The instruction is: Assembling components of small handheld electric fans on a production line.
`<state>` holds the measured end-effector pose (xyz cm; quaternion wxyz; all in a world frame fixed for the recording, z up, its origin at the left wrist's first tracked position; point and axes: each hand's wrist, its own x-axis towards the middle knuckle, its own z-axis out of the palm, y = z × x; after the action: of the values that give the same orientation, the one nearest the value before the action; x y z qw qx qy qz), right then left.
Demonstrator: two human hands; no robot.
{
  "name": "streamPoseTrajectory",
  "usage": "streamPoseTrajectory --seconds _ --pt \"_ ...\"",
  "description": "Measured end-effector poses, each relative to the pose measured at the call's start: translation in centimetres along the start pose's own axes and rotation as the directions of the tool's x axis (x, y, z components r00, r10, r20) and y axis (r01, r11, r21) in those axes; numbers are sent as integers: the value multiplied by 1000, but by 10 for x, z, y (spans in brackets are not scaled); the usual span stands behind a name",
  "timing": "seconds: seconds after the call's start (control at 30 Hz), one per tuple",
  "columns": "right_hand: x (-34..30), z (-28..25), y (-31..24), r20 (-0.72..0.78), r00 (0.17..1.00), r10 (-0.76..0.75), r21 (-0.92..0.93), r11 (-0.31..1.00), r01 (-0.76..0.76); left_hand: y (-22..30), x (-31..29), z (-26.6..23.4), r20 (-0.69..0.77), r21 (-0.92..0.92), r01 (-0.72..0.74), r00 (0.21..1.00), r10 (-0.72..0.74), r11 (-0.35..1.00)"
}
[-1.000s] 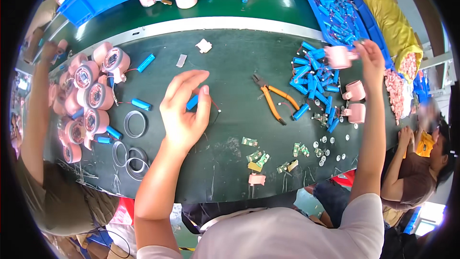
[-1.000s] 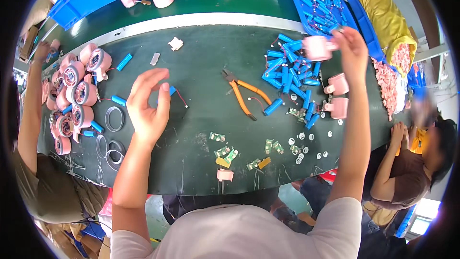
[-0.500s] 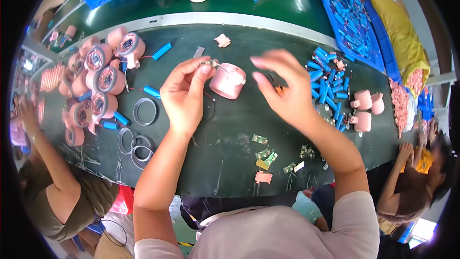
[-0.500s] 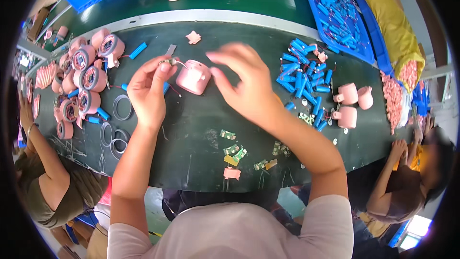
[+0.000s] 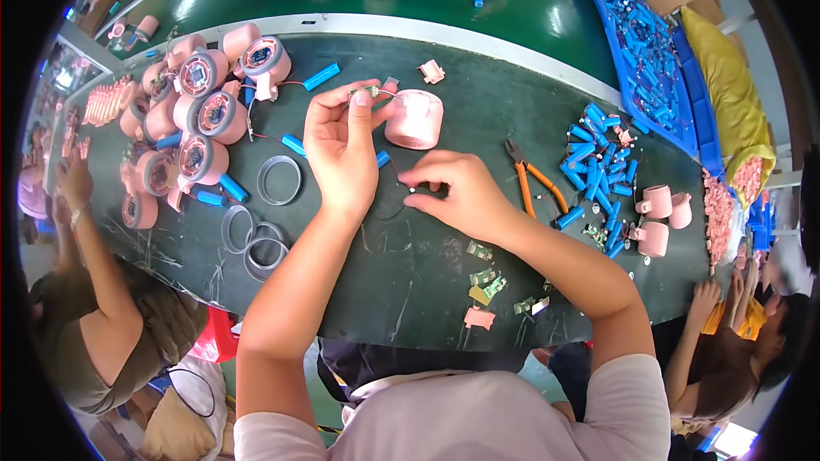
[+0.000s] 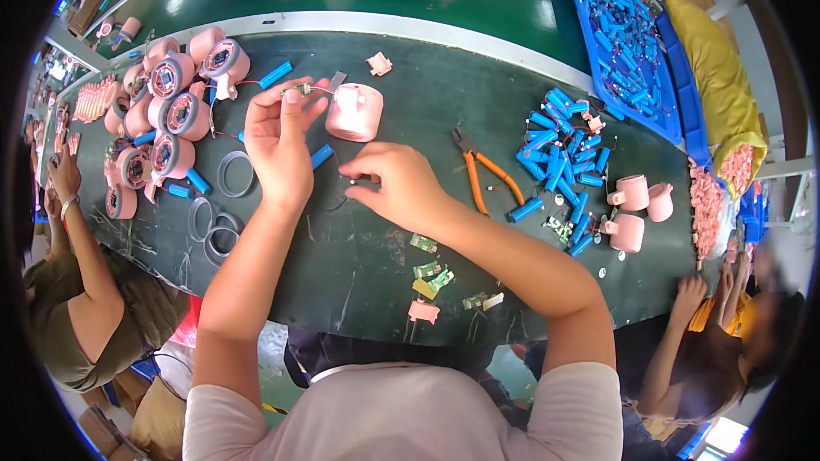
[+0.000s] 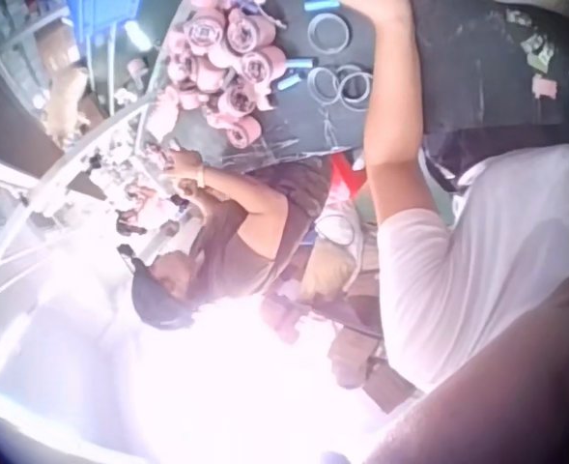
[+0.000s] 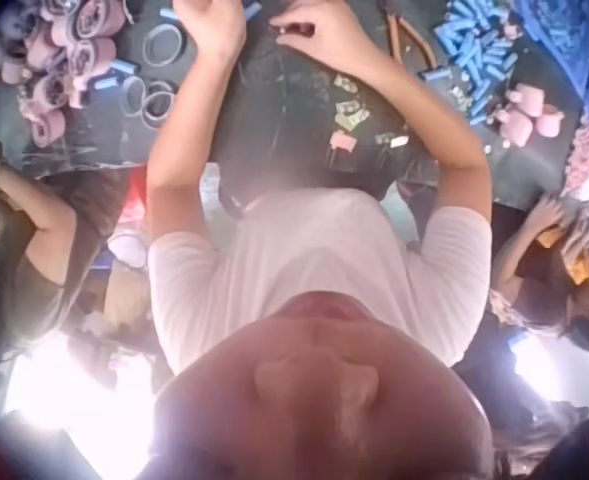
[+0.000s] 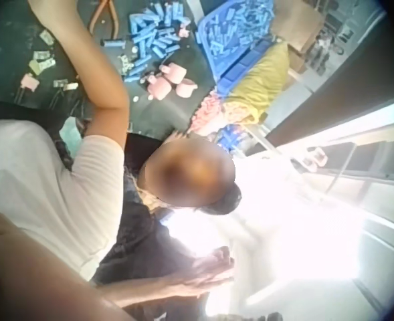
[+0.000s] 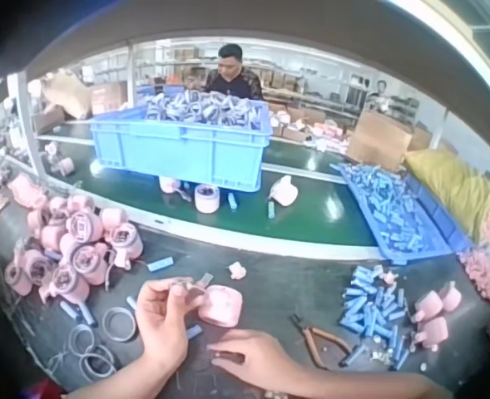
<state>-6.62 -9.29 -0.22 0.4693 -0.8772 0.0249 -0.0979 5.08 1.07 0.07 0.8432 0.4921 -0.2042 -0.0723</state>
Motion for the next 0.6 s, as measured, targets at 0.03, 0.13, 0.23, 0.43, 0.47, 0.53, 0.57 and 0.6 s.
streamPoseTrajectory --seconds 0.03,0.13,0.23,0.43,0.47,0.53,0.57,0.6 --pt "-2 0 8 17 998 -68 41 997 67 3 0 1 22 43 -12 1000 11 999" --pt "0 -6 3 146 956 -254 -168 946 277 -4 -5 2 68 49 -4 998 1 999" --pt "7 -4 11 209 953 -221 -90 966 244 -6 -9 5 115 3 54 992 -54 999" --pt "1 -18 -1 -94 995 -25 745 661 87 0 -4 1 108 -26 82 991 -79 996" --pt "-6 -28 -3 -104 988 115 864 503 32 4 -4 1 169 -66 119 980 -106 991" --pt "-7 -41 9 -207 978 25 905 385 182 14 -7 5 212 -71 141 969 -124 987" --pt "-6 -45 5 -243 970 -13 930 282 237 16 -8 6 253 -71 161 957 -138 984" --pt "-3 -46 -7 -276 951 143 937 260 233 16 -9 4 300 -65 177 942 -150 982"
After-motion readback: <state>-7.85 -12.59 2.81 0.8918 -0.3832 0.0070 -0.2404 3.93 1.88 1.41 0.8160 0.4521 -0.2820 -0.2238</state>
